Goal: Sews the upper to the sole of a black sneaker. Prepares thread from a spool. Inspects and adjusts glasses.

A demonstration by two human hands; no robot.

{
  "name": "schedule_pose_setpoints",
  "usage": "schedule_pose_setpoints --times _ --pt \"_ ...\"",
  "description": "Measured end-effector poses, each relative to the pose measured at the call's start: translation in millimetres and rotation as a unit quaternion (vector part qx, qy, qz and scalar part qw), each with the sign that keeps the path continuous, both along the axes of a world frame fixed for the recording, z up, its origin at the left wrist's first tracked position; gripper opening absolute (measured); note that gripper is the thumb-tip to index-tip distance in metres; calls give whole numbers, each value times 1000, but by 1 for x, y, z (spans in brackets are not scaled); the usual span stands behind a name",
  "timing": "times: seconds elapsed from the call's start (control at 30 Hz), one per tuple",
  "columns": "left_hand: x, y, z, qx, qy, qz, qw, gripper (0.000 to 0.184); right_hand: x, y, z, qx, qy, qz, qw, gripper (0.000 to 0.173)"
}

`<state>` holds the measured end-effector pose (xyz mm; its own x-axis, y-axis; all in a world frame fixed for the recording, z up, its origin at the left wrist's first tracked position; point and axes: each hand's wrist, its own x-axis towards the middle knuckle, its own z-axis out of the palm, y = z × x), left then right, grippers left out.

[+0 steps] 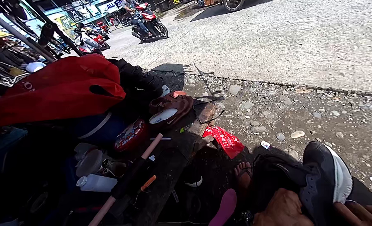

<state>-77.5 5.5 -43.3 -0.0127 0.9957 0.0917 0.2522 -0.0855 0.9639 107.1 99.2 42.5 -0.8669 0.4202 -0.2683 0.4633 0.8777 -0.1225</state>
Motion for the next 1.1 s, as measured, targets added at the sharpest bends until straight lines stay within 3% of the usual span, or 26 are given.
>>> schedule_pose_setpoints --times 0.1,0.2,0.27,0.47,0.57,0.67,0.73,0.93,1.0,1.1 --pt "-1 2 -7 -4 -45 -9 999 6 5 5 -6 23 36 5 999 23" --pt "-1 -2 3 -24 -71 7 997 9 11 3 -24 171 150 9 974 34" --pt "0 0 6 -15 -69 24 997 9 12 2 -19 190 160 -6 969 36" --pt "2 -1 -2 9 7 37 999 11 45 -1 -13 95 160 -136 973 42" --pt "3 -2 -5 6 18 42 999 8 49 -6 -28 -78 189 -201 958 49" --pt "3 -2 -6 5 5 39 999 8 52 -8 -44 -241 269 -248 899 42" --pt "2 -2 -7 14 -10 36 999 8 52 -9 -50 -256 337 -250 871 32" --pt "2 -2 -5 17 -19 29 999 9 33 -17 -68 -130 418 -177 882 22" --pt "2 -2 -4 19 -18 28 999 10 33 -19 -65 -198 452 -196 848 21" --pt "1 -3 -4 20 -25 25 999 10 52 -22 -44 -344 530 -229 741 21"
